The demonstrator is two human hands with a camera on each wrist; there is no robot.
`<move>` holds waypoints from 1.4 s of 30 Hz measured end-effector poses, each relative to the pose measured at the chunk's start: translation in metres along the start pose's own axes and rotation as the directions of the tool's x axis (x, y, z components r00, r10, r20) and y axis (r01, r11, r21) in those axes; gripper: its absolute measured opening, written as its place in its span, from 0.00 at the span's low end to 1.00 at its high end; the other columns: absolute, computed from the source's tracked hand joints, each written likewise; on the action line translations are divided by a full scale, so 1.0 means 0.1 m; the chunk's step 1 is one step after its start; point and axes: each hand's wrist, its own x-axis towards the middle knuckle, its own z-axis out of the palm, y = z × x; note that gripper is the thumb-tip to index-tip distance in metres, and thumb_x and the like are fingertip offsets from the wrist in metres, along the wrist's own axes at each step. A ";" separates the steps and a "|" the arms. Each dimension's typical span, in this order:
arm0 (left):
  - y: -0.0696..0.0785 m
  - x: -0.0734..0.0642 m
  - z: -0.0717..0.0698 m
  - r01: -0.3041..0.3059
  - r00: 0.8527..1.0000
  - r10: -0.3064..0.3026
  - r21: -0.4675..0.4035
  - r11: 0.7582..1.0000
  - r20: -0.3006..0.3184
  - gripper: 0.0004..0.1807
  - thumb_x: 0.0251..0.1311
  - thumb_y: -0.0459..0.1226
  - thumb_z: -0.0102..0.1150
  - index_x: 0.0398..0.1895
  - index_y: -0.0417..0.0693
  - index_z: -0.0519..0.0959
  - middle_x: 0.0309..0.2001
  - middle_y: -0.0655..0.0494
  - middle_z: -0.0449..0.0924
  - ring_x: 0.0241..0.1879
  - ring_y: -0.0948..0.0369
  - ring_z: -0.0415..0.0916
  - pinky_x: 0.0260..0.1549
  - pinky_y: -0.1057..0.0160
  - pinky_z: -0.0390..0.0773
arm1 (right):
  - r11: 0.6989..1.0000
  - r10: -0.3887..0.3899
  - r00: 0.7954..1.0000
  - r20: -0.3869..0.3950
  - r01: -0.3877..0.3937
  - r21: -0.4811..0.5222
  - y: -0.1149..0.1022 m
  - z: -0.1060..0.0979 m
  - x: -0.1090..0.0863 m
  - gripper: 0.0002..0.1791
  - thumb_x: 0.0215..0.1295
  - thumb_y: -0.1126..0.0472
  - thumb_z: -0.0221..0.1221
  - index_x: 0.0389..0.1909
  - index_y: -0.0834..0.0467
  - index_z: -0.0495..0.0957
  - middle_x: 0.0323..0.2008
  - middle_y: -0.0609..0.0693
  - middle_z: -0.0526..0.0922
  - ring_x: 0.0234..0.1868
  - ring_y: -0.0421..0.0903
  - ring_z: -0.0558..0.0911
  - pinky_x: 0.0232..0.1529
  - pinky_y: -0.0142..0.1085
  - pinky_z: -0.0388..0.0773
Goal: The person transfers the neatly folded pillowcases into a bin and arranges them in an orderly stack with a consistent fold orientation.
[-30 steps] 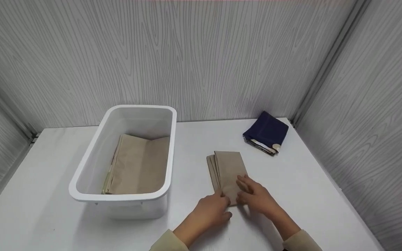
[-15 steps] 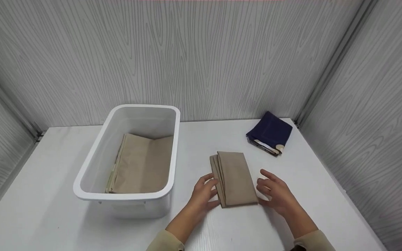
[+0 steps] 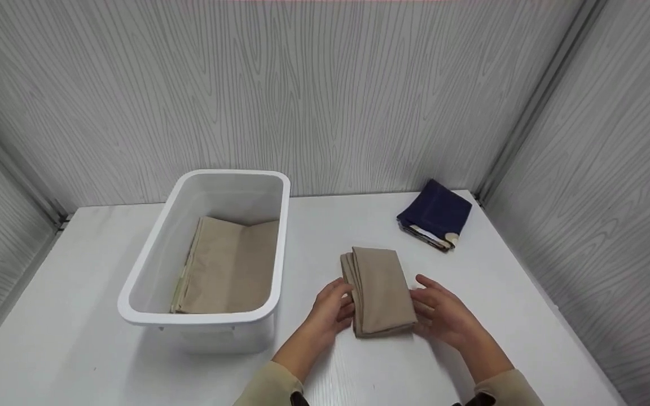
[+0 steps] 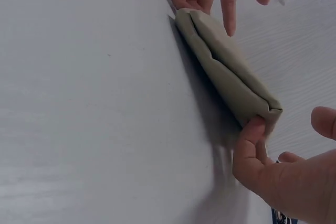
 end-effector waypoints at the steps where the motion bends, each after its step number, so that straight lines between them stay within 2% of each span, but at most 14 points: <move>1: 0.00 0.00 0.00 -0.007 1.000 0.007 0.008 1.000 0.007 0.40 0.66 0.45 0.51 0.78 0.45 0.51 0.59 0.42 0.74 0.52 0.55 0.74 0.58 0.52 0.72 | 1.000 0.000 1.000 0.012 0.000 0.016 0.00 0.00 0.00 0.36 0.75 0.58 0.50 0.79 0.49 0.49 0.74 0.60 0.59 0.74 0.60 0.59 0.65 0.59 0.66; 4: 0.00 0.01 0.02 -0.029 0.999 0.029 0.008 1.000 0.038 0.40 0.67 0.44 0.51 0.78 0.44 0.50 0.59 0.42 0.74 0.55 0.54 0.74 0.62 0.50 0.71 | 0.997 0.005 0.999 0.045 -0.008 0.073 0.00 -0.01 0.00 0.36 0.76 0.57 0.49 0.80 0.49 0.46 0.75 0.62 0.55 0.75 0.60 0.56 0.65 0.57 0.68; 6: 0.00 0.01 0.03 -0.033 0.998 0.034 -0.014 0.999 0.056 0.40 0.66 0.44 0.51 0.79 0.44 0.50 0.61 0.42 0.73 0.57 0.53 0.73 0.61 0.50 0.72 | 0.991 0.019 0.998 0.066 -0.028 0.134 0.01 -0.03 0.00 0.36 0.77 0.55 0.47 0.80 0.48 0.44 0.76 0.62 0.52 0.75 0.60 0.56 0.63 0.52 0.72; 9: 0.01 0.02 0.04 -0.020 0.998 0.023 -0.047 0.999 0.065 0.41 0.65 0.43 0.51 0.79 0.45 0.49 0.61 0.41 0.72 0.57 0.52 0.74 0.57 0.51 0.76 | 0.973 0.042 0.995 0.089 -0.061 0.222 0.00 -0.04 0.01 0.36 0.77 0.53 0.47 0.80 0.47 0.43 0.77 0.61 0.49 0.72 0.58 0.60 0.60 0.45 0.75; 12: 0.04 0.04 0.05 0.003 0.998 0.001 -0.068 0.998 0.059 0.41 0.64 0.43 0.52 0.79 0.46 0.50 0.60 0.42 0.72 0.55 0.52 0.75 0.51 0.54 0.80 | 0.958 0.063 0.992 0.105 -0.090 0.272 0.00 -0.05 0.02 0.36 0.78 0.52 0.47 0.80 0.46 0.42 0.76 0.59 0.49 0.68 0.54 0.66 0.59 0.44 0.75; 17: 0.08 0.09 0.05 0.029 0.998 -0.025 -0.072 0.997 0.054 0.40 0.65 0.44 0.52 0.79 0.50 0.51 0.57 0.44 0.72 0.51 0.56 0.76 0.46 0.59 0.80 | 0.959 0.066 0.989 0.130 -0.099 0.267 -0.03 -0.06 0.03 0.36 0.78 0.51 0.46 0.80 0.44 0.40 0.76 0.55 0.48 0.63 0.49 0.71 0.58 0.42 0.76; 23: 0.08 0.16 0.04 0.062 0.997 -0.059 -0.052 0.997 0.048 0.36 0.65 0.44 0.50 0.76 0.48 0.57 0.49 0.47 0.74 0.40 0.60 0.72 0.37 0.64 0.73 | 0.950 0.057 0.984 0.167 -0.105 0.293 -0.04 -0.06 0.05 0.36 0.79 0.51 0.46 0.79 0.44 0.39 0.74 0.53 0.49 0.60 0.47 0.74 0.58 0.41 0.77; 26: 0.08 0.18 0.04 0.065 0.996 -0.061 -0.062 0.996 0.059 0.35 0.64 0.45 0.51 0.74 0.47 0.58 0.49 0.47 0.74 0.41 0.60 0.72 0.40 0.64 0.75 | 0.949 0.058 0.983 0.176 -0.109 0.296 -0.02 -0.06 0.05 0.37 0.78 0.51 0.46 0.79 0.43 0.39 0.73 0.53 0.50 0.59 0.47 0.75 0.57 0.40 0.77; 30: 0.07 0.19 0.01 0.058 0.994 -0.050 -0.076 0.995 0.102 0.38 0.65 0.49 0.50 0.76 0.48 0.55 0.55 0.42 0.72 0.49 0.56 0.75 0.47 0.58 0.80 | 0.970 0.055 0.983 0.177 -0.095 0.225 0.02 -0.08 0.03 0.37 0.79 0.50 0.45 0.80 0.43 0.38 0.75 0.57 0.48 0.60 0.48 0.74 0.55 0.40 0.78; 34: 0.07 0.21 -0.04 0.056 0.989 -0.049 -0.049 0.997 0.137 0.40 0.66 0.56 0.48 0.76 0.50 0.52 0.58 0.38 0.67 0.52 0.51 0.75 0.47 0.55 0.81 | 0.995 0.056 0.987 0.153 -0.068 0.076 0.05 -0.10 0.01 0.36 0.78 0.48 0.44 0.80 0.43 0.39 0.76 0.62 0.49 0.63 0.51 0.72 0.57 0.44 0.79; 38: 0.06 0.24 -0.08 0.063 0.988 -0.061 -0.013 0.998 0.139 0.42 0.64 0.61 0.47 0.77 0.52 0.54 0.59 0.38 0.67 0.52 0.52 0.75 0.45 0.56 0.81 | 0.999 0.047 0.989 0.137 -0.043 -0.031 0.06 -0.09 0.01 0.37 0.77 0.46 0.46 0.80 0.44 0.42 0.76 0.65 0.53 0.66 0.54 0.72 0.59 0.46 0.78; 42: 0.05 0.27 -0.13 0.075 0.989 -0.073 -0.005 0.997 0.130 0.43 0.64 0.62 0.47 0.78 0.55 0.54 0.63 0.37 0.67 0.53 0.50 0.76 0.44 0.54 0.81 | 0.998 0.029 0.989 0.148 -0.020 -0.065 0.06 -0.08 0.00 0.37 0.77 0.45 0.46 0.80 0.45 0.43 0.76 0.66 0.53 0.69 0.57 0.69 0.61 0.46 0.76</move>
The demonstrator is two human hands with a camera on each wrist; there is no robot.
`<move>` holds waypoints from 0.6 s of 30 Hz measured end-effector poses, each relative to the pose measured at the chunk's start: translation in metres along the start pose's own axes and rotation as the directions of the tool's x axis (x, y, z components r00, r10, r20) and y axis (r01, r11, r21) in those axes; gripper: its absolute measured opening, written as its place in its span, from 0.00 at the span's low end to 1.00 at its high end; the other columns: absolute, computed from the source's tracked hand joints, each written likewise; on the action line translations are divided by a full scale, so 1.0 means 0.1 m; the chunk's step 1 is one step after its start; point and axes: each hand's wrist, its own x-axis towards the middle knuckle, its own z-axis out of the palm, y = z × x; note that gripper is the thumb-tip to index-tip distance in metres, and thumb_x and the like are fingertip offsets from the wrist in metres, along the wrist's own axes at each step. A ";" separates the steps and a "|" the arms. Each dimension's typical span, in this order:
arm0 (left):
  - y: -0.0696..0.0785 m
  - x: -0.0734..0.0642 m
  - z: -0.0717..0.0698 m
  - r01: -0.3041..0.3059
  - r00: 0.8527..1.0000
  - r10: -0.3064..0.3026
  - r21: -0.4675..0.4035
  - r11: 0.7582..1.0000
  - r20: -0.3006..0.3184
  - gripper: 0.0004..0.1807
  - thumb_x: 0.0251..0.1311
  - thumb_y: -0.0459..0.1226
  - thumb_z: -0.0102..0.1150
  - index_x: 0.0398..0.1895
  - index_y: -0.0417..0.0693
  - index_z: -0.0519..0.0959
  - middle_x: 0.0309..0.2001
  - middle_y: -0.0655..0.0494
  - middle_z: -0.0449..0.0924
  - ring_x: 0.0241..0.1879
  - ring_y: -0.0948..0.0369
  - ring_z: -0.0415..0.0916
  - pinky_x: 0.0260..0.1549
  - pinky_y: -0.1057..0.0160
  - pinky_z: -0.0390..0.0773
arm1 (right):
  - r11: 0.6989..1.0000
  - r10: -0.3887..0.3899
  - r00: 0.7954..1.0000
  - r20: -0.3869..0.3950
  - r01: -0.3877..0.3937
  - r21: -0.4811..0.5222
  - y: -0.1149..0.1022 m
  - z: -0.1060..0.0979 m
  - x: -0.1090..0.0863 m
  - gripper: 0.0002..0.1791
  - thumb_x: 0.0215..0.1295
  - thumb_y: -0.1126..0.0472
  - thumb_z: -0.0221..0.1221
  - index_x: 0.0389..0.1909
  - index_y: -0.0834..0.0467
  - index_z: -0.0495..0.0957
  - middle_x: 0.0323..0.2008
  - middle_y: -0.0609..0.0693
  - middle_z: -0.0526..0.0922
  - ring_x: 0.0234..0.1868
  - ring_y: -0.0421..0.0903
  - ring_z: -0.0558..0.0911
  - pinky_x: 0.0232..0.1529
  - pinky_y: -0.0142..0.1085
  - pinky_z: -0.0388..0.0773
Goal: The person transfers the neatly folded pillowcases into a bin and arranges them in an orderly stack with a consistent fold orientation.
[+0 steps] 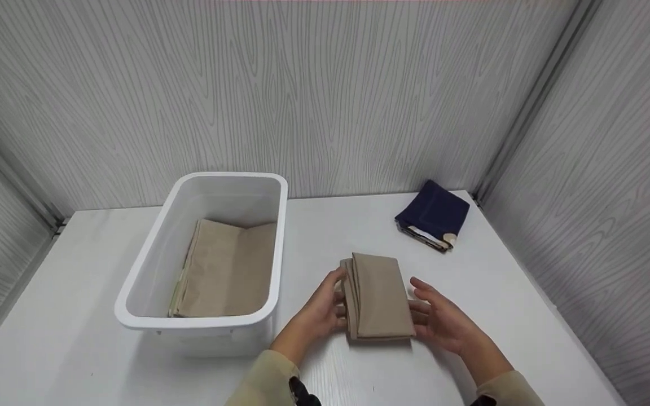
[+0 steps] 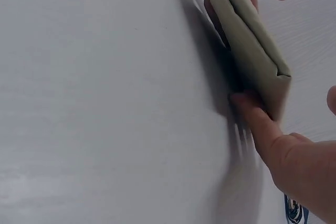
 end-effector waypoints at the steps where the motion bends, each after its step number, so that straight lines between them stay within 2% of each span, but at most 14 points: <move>1: 0.00 0.00 -0.01 0.001 1.000 -0.001 -0.002 1.000 -0.002 0.43 0.65 0.63 0.46 0.78 0.55 0.54 0.64 0.37 0.67 0.53 0.50 0.76 0.44 0.53 0.81 | 1.000 -0.003 1.000 -0.002 0.003 -0.003 0.00 0.00 0.00 0.37 0.77 0.45 0.46 0.80 0.45 0.43 0.76 0.66 0.53 0.70 0.57 0.68 0.61 0.46 0.76; 9: 0.00 0.05 -0.08 -0.003 1.000 0.003 -0.003 1.000 0.008 0.41 0.68 0.64 0.40 0.78 0.54 0.55 0.66 0.30 0.67 0.56 0.45 0.77 0.49 0.48 0.80 | 0.998 -0.050 0.999 0.004 0.050 -0.023 0.00 -0.01 0.04 0.35 0.78 0.45 0.45 0.80 0.44 0.45 0.76 0.64 0.54 0.72 0.59 0.64 0.61 0.47 0.75; 14: 0.03 0.07 -0.08 -0.013 1.000 0.013 0.018 1.000 0.021 0.42 0.68 0.64 0.40 0.78 0.54 0.53 0.67 0.29 0.66 0.59 0.43 0.75 0.54 0.47 0.78 | 0.996 -0.079 0.997 0.015 0.080 -0.042 -0.02 0.00 0.06 0.37 0.77 0.45 0.47 0.80 0.45 0.44 0.75 0.65 0.56 0.74 0.63 0.59 0.65 0.50 0.70; 18: 0.05 0.07 -0.08 -0.038 0.999 0.036 0.060 0.998 0.032 0.42 0.69 0.65 0.38 0.79 0.54 0.51 0.66 0.28 0.65 0.59 0.42 0.76 0.53 0.47 0.79 | 0.996 -0.083 0.996 0.015 0.083 -0.034 -0.03 -0.01 0.08 0.38 0.76 0.45 0.49 0.80 0.46 0.45 0.75 0.65 0.56 0.72 0.62 0.63 0.63 0.49 0.73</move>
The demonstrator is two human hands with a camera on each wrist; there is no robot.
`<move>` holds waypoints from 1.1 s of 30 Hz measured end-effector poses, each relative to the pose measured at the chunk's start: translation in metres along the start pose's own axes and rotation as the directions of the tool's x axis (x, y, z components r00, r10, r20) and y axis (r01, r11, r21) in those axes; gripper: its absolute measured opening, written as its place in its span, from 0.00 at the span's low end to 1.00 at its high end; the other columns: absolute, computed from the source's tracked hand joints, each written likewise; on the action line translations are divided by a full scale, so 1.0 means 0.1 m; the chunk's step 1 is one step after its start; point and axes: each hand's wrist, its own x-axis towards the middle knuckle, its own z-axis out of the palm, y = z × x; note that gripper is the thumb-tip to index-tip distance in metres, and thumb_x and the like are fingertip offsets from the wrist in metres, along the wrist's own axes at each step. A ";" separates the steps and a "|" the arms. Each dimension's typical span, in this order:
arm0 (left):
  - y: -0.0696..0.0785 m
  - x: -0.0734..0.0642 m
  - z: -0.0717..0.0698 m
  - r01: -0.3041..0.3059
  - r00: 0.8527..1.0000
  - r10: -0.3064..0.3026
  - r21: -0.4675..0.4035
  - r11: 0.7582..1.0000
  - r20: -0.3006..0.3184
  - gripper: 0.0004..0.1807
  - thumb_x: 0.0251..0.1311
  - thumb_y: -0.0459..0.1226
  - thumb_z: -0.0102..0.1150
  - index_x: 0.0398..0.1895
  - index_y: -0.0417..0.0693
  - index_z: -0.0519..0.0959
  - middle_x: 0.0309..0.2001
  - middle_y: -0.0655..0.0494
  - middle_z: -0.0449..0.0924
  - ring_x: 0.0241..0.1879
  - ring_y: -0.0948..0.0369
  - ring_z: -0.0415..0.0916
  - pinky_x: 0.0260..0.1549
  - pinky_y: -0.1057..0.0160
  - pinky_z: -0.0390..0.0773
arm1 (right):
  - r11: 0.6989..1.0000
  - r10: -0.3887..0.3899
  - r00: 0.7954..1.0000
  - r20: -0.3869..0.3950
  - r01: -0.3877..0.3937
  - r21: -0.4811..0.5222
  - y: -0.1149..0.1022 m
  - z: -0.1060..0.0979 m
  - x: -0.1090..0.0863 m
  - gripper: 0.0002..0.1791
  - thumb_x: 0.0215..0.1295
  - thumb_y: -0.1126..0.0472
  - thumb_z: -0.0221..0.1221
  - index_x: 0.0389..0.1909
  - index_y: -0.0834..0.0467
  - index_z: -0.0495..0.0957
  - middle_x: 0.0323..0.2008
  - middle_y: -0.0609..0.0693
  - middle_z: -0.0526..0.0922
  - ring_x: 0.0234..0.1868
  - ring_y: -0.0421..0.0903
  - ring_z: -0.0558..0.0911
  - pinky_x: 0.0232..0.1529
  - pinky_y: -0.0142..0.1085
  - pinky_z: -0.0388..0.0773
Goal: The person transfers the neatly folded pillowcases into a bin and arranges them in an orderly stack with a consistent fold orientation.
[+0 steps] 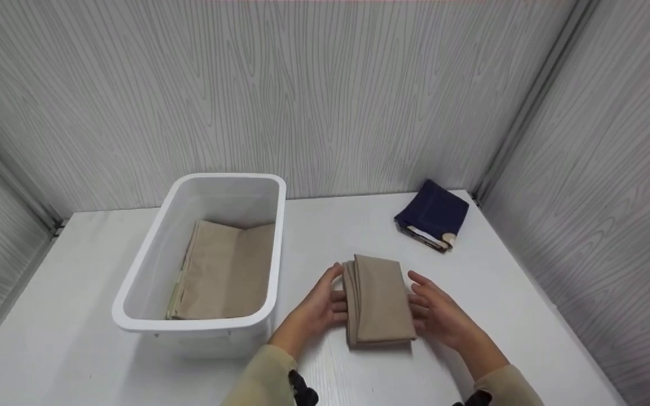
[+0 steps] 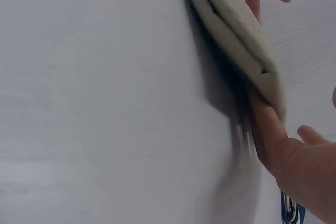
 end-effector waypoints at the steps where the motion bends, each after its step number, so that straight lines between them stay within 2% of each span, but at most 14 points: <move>1: 0.00 0.00 0.00 0.000 1.000 0.000 0.002 1.000 0.002 0.42 0.69 0.65 0.39 0.79 0.54 0.51 0.66 0.27 0.66 0.58 0.42 0.76 0.52 0.47 0.80 | 1.000 0.000 1.000 -0.001 0.000 0.000 0.00 -0.01 0.01 0.38 0.76 0.45 0.50 0.80 0.46 0.45 0.75 0.64 0.56 0.71 0.61 0.65 0.61 0.48 0.74; 7: 0.02 0.01 0.01 0.018 1.000 -0.018 0.007 1.000 0.001 0.43 0.67 0.65 0.43 0.79 0.55 0.51 0.66 0.29 0.66 0.55 0.44 0.79 0.49 0.47 0.82 | 0.999 0.017 1.000 -0.020 -0.018 -0.041 -0.01 -0.04 0.04 0.35 0.77 0.48 0.49 0.79 0.47 0.48 0.75 0.63 0.56 0.68 0.59 0.68 0.56 0.46 0.78; 9: 0.02 0.01 0.03 0.013 1.000 -0.013 0.045 0.999 0.011 0.42 0.68 0.63 0.44 0.79 0.56 0.51 0.65 0.32 0.68 0.53 0.46 0.80 0.47 0.49 0.83 | 0.996 0.027 0.999 -0.033 -0.030 -0.083 -0.01 -0.05 0.05 0.34 0.76 0.49 0.50 0.79 0.47 0.52 0.74 0.63 0.57 0.66 0.58 0.71 0.54 0.45 0.79; 12: 0.02 0.02 0.07 -0.011 1.000 0.009 0.119 0.993 0.024 0.37 0.70 0.53 0.49 0.79 0.59 0.53 0.66 0.38 0.68 0.51 0.49 0.80 0.45 0.51 0.83 | 0.986 0.037 0.998 -0.059 -0.046 -0.158 -0.03 -0.04 0.05 0.33 0.74 0.53 0.53 0.77 0.48 0.57 0.71 0.60 0.62 0.59 0.54 0.77 0.48 0.43 0.81; 15: 0.02 0.03 0.11 -0.057 0.998 0.052 0.232 0.971 0.025 0.34 0.69 0.44 0.55 0.77 0.62 0.58 0.71 0.40 0.63 0.53 0.47 0.78 0.46 0.49 0.82 | 0.977 0.028 0.997 -0.067 -0.042 -0.208 -0.03 -0.05 0.05 0.33 0.71 0.57 0.55 0.76 0.49 0.59 0.68 0.58 0.67 0.50 0.47 0.78 0.42 0.39 0.79; 18: 0.01 0.04 0.15 -0.092 0.996 0.092 0.338 0.937 0.016 0.35 0.65 0.39 0.60 0.75 0.60 0.63 0.76 0.41 0.53 0.63 0.41 0.70 0.52 0.42 0.78 | 0.970 0.018 0.998 -0.064 -0.033 -0.241 -0.03 -0.04 0.06 0.35 0.67 0.61 0.56 0.76 0.50 0.60 0.65 0.58 0.69 0.44 0.45 0.76 0.37 0.37 0.77; 20: 0.00 0.05 0.16 -0.115 0.993 0.120 0.386 0.915 0.012 0.35 0.62 0.37 0.63 0.73 0.57 0.66 0.78 0.40 0.49 0.70 0.38 0.61 0.57 0.38 0.74 | 0.967 0.013 0.998 -0.059 -0.028 -0.254 -0.03 -0.04 0.07 0.36 0.65 0.63 0.57 0.75 0.51 0.61 0.65 0.58 0.68 0.43 0.45 0.75 0.36 0.37 0.75; 23: -0.01 0.06 0.17 -0.148 0.987 0.163 0.443 0.884 0.005 0.35 0.58 0.33 0.66 0.71 0.51 0.68 0.77 0.39 0.50 0.74 0.39 0.53 0.64 0.39 0.67 | 0.962 0.007 0.998 -0.056 -0.022 -0.274 -0.02 -0.03 0.09 0.38 0.63 0.66 0.58 0.75 0.51 0.61 0.68 0.60 0.66 0.47 0.47 0.77 0.39 0.38 0.77; 27: 0.00 0.07 0.16 -0.165 0.981 0.196 0.496 0.852 -0.011 0.37 0.54 0.27 0.67 0.70 0.49 0.70 0.74 0.39 0.57 0.70 0.42 0.59 0.66 0.44 0.67 | 0.959 -0.011 0.999 -0.050 -0.004 -0.284 0.00 -0.04 0.10 0.39 0.62 0.69 0.58 0.76 0.52 0.60 0.71 0.62 0.62 0.50 0.48 0.76 0.41 0.38 0.78; 30: 0.01 0.06 0.15 -0.145 0.984 0.179 0.501 0.853 -0.020 0.38 0.53 0.26 0.68 0.70 0.50 0.69 0.68 0.38 0.64 0.65 0.43 0.67 0.61 0.47 0.73 | 0.958 -0.027 0.999 -0.045 0.013 -0.286 0.02 -0.05 0.09 0.40 0.62 0.70 0.58 0.76 0.53 0.60 0.72 0.62 0.61 0.51 0.49 0.76 0.43 0.39 0.78; 33: 0.03 0.05 0.16 -0.122 0.988 0.154 0.481 0.868 -0.029 0.38 0.54 0.26 0.68 0.70 0.52 0.69 0.62 0.38 0.68 0.59 0.45 0.73 0.54 0.49 0.79 | 0.959 -0.037 0.998 -0.042 0.023 -0.284 0.01 -0.06 0.09 0.40 0.62 0.70 0.58 0.76 0.52 0.60 0.72 0.61 0.61 0.53 0.50 0.76 0.45 0.40 0.79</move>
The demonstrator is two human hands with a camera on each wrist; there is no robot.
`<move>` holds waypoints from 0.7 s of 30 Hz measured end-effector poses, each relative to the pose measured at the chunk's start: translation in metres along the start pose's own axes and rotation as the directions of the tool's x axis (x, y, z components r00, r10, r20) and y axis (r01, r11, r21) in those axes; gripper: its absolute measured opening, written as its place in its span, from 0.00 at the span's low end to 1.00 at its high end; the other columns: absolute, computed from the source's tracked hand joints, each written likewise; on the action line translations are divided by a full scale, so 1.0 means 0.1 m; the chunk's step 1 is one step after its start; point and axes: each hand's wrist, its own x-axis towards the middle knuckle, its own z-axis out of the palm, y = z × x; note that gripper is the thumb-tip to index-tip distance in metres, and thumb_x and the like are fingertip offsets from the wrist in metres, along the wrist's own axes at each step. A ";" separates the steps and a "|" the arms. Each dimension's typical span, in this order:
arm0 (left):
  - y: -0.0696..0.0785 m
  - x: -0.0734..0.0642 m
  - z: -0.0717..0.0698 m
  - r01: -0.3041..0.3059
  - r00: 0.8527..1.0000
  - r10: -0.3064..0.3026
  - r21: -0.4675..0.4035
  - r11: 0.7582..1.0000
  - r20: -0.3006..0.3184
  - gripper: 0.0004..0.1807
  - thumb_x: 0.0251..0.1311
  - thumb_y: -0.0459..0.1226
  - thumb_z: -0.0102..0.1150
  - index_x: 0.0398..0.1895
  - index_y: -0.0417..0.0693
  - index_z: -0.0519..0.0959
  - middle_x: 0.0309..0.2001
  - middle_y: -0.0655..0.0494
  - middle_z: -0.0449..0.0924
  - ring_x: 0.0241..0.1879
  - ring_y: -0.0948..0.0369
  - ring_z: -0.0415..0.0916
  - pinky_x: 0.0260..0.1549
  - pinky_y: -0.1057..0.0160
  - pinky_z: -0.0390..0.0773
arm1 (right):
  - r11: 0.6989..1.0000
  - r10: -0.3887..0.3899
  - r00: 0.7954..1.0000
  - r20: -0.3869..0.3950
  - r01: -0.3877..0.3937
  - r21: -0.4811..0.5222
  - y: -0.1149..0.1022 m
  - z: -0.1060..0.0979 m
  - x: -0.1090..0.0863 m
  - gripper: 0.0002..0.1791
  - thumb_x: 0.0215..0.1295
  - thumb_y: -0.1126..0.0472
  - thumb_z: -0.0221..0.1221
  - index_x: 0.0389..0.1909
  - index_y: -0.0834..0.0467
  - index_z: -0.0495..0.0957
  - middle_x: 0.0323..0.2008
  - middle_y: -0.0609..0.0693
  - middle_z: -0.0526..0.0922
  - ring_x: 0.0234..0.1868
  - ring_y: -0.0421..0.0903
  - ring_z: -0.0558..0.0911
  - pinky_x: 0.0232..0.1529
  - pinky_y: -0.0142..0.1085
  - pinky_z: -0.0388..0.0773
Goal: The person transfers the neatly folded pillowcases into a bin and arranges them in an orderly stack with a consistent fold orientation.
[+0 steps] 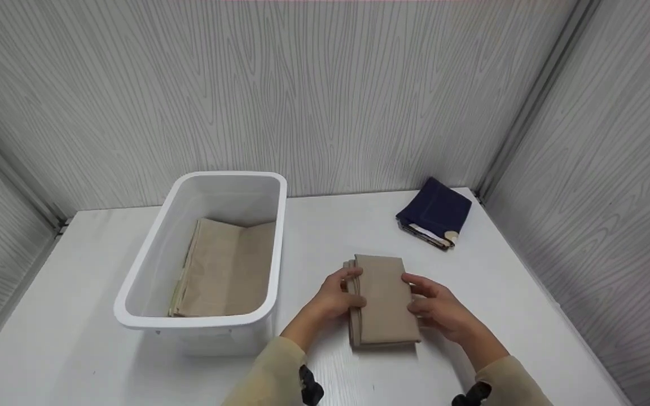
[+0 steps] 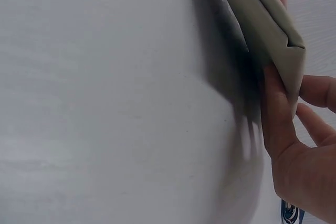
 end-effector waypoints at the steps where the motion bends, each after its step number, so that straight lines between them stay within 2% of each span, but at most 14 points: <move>1: 0.01 0.00 0.00 0.008 1.000 -0.008 -0.014 1.000 0.001 0.38 0.54 0.27 0.68 0.70 0.53 0.69 0.60 0.39 0.69 0.55 0.46 0.75 0.50 0.50 0.81 | 1.000 -0.003 1.000 -0.003 0.003 0.002 -0.01 0.00 0.00 0.39 0.62 0.70 0.58 0.75 0.52 0.61 0.72 0.60 0.61 0.53 0.50 0.76 0.46 0.41 0.79; 6: 0.08 -0.03 0.01 0.011 1.000 -0.011 -0.060 0.998 -0.003 0.37 0.56 0.27 0.67 0.70 0.54 0.69 0.62 0.40 0.67 0.48 0.49 0.79 0.41 0.53 0.84 | 1.000 -0.008 1.000 -0.004 0.008 0.012 -0.07 -0.01 -0.04 0.38 0.63 0.69 0.58 0.75 0.51 0.62 0.73 0.59 0.61 0.57 0.51 0.74 0.50 0.43 0.78; 10: 0.17 -0.07 0.02 0.000 1.000 0.000 -0.087 0.996 -0.004 0.37 0.56 0.26 0.66 0.70 0.54 0.69 0.66 0.40 0.63 0.50 0.49 0.78 0.40 0.55 0.85 | 1.000 -0.016 1.000 0.003 0.016 0.011 -0.14 -0.02 -0.07 0.38 0.64 0.69 0.58 0.75 0.51 0.61 0.72 0.58 0.61 0.59 0.52 0.72 0.51 0.44 0.77; 16: 0.32 -0.14 0.03 -0.042 0.999 0.041 -0.051 0.998 -0.018 0.37 0.55 0.26 0.67 0.69 0.54 0.70 0.67 0.40 0.64 0.56 0.47 0.73 0.42 0.54 0.84 | 0.999 -0.032 0.999 0.005 0.032 0.006 -0.27 -0.05 -0.12 0.39 0.63 0.69 0.59 0.76 0.50 0.61 0.71 0.57 0.62 0.59 0.51 0.72 0.51 0.45 0.78; 21: 0.45 -0.21 0.02 -0.068 0.997 0.067 -0.027 0.997 -0.041 0.37 0.54 0.26 0.67 0.69 0.54 0.70 0.66 0.41 0.65 0.56 0.48 0.72 0.42 0.55 0.84 | 0.998 -0.068 0.997 0.030 0.068 0.006 -0.36 -0.06 -0.15 0.39 0.63 0.70 0.58 0.76 0.51 0.60 0.70 0.58 0.63 0.59 0.51 0.73 0.51 0.47 0.78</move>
